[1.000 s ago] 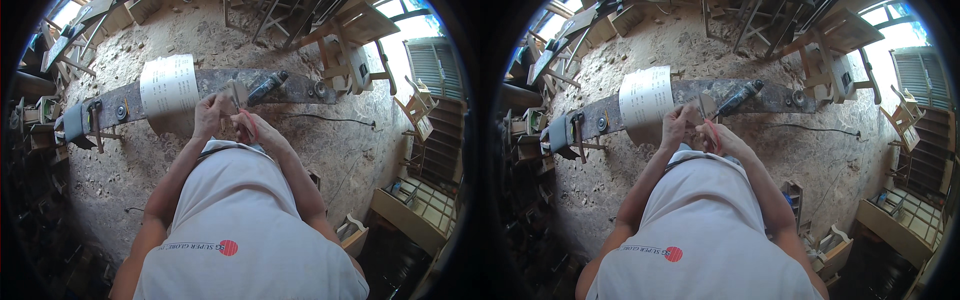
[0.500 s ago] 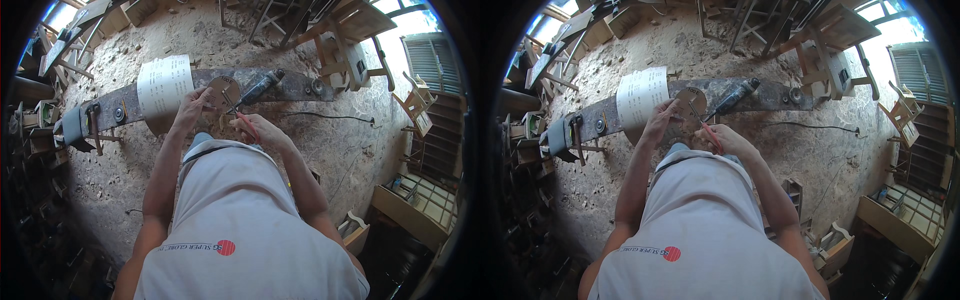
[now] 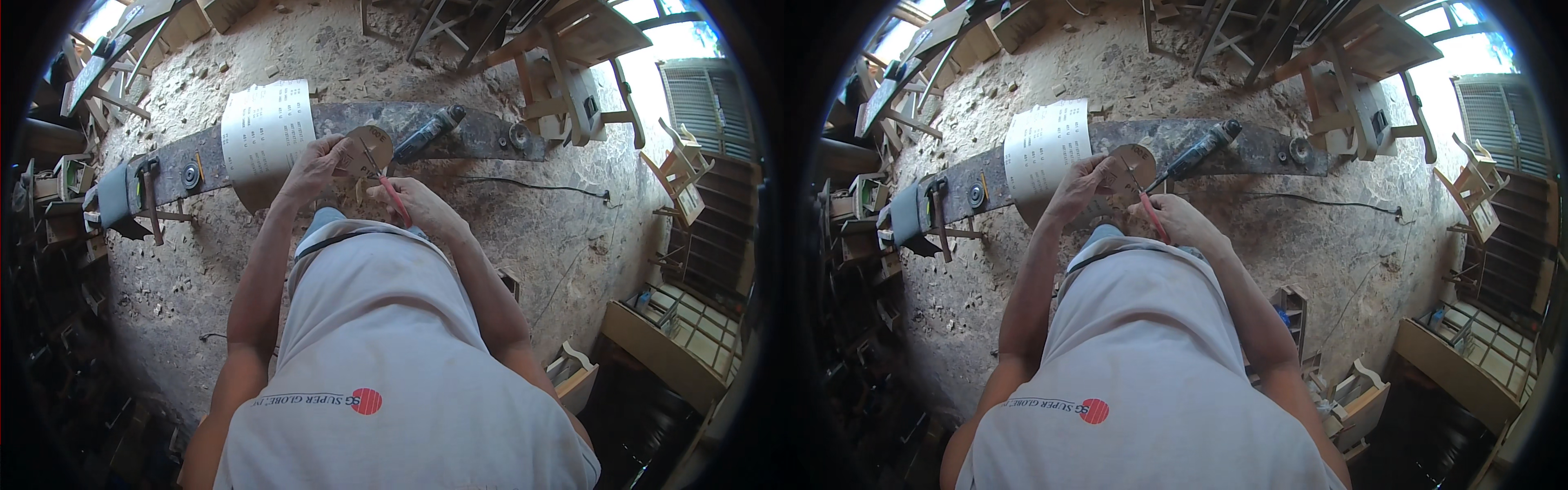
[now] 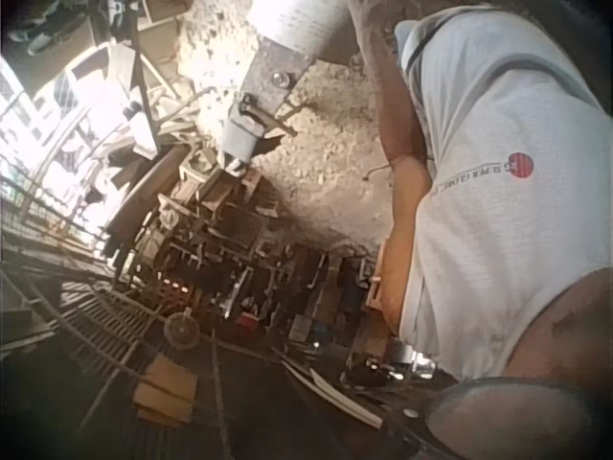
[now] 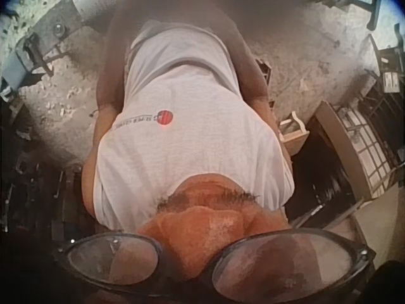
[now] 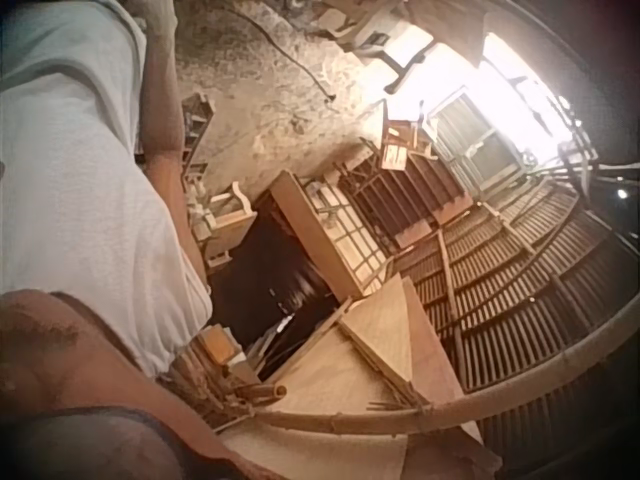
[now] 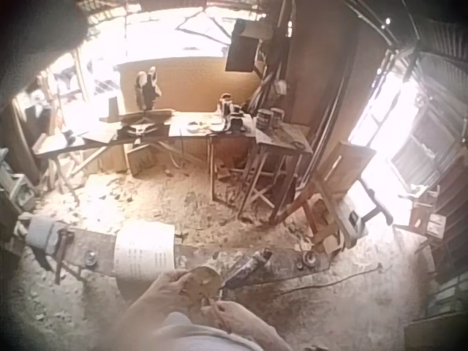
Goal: Grinding/sanding wooden furniture and cutting out a paper template.
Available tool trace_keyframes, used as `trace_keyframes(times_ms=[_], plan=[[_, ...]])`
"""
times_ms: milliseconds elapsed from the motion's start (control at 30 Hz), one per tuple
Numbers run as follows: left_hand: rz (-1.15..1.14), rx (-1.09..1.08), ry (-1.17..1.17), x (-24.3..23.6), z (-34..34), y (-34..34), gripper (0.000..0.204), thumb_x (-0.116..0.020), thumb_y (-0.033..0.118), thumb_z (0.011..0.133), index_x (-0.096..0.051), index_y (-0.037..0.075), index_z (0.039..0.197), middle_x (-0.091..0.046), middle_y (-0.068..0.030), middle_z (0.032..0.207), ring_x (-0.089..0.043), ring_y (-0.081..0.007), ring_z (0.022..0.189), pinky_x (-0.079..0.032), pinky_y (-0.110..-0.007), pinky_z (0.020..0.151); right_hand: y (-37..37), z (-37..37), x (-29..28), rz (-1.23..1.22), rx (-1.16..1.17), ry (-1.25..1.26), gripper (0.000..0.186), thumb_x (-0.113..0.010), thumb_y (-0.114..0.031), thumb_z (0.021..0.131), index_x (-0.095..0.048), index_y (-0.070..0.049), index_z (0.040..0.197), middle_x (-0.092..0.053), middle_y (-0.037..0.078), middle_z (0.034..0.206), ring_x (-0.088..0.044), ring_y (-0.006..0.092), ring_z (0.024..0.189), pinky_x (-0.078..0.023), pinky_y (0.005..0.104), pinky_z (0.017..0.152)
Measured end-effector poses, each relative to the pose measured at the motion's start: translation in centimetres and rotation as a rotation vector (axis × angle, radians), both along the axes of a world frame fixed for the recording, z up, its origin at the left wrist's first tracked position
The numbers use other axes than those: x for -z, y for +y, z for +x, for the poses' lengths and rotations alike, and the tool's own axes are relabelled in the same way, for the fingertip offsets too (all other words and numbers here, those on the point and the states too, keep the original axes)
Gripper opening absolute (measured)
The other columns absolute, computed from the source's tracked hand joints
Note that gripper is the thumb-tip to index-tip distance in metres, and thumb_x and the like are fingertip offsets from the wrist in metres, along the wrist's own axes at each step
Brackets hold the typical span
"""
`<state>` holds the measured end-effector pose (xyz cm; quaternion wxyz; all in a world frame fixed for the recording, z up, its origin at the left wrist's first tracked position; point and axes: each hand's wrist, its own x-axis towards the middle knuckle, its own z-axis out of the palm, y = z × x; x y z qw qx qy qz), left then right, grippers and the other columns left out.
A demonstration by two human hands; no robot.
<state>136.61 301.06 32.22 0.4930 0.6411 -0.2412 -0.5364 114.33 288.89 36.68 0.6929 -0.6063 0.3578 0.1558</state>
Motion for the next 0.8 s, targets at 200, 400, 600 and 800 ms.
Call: trace_keyframes(times_ms=[200,400,600,800], plan=[[-0.007,0.080,0.021,-0.7,-1.0,-0.7,0.040,-0.049,0.040,0.118,-0.068,0.005,0.116,-0.070,-0.0008,0.104,-0.068,-0.0105,0.100,-0.062,-0.033,0.089,0.1,0.7,0.6,0.018,0.060,-0.035,0.047,-0.072,-0.052,0.103,-0.065,-0.006,0.096,-0.051,-0.006,0.072,-0.048,0.0052,0.061,-0.037,0.0263,0.053],[-0.036,0.092,-0.006,-0.9,-0.9,-0.9,0.041,-0.048,0.042,0.118,-0.065,0.006,0.108,-0.067,0.0003,0.100,-0.066,-0.0094,0.096,-0.061,-0.033,0.088,0.3,1.0,1.8,-0.051,0.083,-0.022,0.044,-0.072,-0.048,0.104,-0.070,-0.004,0.102,-0.050,-0.007,0.070,-0.047,0.0046,0.059,-0.035,0.0267,0.052],[-0.060,0.107,-0.031,-0.7,-1.1,-0.8,0.043,-0.049,0.044,0.117,-0.065,0.005,0.110,-0.065,0.0009,0.100,-0.066,-0.0089,0.097,-0.061,-0.030,0.086,0.3,0.7,1.1,-0.029,0.123,-0.120,0.044,-0.074,-0.045,0.102,-0.068,-0.004,0.089,-0.051,-0.006,0.068,-0.045,0.0055,0.058,-0.034,0.0309,0.050],[-0.049,0.109,0.014,-0.5,-1.5,-0.9,0.043,-0.049,0.043,0.117,-0.067,0.004,0.121,-0.067,0.0001,0.105,-0.067,-0.0093,0.099,-0.062,-0.030,0.085,0.0,0.9,0.1,0.048,0.160,-0.054,0.040,-0.070,-0.040,0.107,-0.070,-0.003,0.093,-0.048,-0.009,0.065,-0.043,0.0029,0.055,-0.030,0.0282,0.049]])
